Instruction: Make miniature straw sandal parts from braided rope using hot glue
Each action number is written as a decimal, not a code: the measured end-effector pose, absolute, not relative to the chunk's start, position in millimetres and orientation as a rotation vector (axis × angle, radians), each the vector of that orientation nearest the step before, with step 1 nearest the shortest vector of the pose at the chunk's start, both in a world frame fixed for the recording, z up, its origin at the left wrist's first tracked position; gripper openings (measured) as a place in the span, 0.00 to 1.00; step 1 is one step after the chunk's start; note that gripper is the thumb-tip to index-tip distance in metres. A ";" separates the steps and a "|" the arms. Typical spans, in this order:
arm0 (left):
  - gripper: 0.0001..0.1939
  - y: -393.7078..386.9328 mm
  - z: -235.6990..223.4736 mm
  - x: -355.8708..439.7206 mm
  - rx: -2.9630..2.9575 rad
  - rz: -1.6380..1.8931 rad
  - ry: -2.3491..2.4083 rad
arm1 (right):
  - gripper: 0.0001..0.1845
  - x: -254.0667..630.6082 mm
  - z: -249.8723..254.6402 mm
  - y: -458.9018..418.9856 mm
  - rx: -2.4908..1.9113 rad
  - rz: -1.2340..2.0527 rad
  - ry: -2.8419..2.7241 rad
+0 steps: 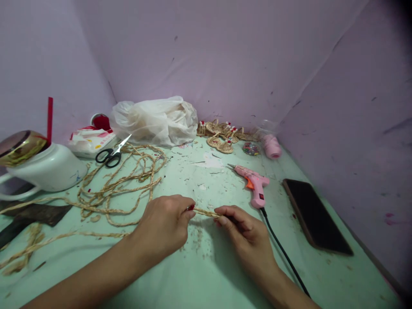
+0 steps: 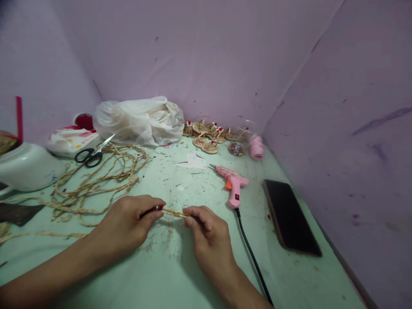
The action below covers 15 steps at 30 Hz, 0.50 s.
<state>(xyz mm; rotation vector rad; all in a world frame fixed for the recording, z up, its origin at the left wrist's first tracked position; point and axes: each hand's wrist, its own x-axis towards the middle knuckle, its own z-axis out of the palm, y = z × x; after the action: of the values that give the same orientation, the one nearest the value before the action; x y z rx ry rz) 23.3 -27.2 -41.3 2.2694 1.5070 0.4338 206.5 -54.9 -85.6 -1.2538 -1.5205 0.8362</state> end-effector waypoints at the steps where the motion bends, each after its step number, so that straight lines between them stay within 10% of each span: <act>1: 0.11 -27.1 -41.2 23.5 2.279 0.419 1.510 | 0.06 206.6 -85.4 -54.8 -1.258 0.828 -1.523; 15: 0.14 -32.1 -45.3 23.6 2.488 0.334 1.468 | 0.08 212.8 -81.5 -51.1 -1.281 0.724 -1.681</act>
<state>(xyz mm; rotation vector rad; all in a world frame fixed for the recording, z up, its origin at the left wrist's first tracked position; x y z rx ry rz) 23.6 -32.1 -45.3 2.4875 1.4681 0.3344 212.8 -51.1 -81.5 -1.2813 -1.6812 0.7235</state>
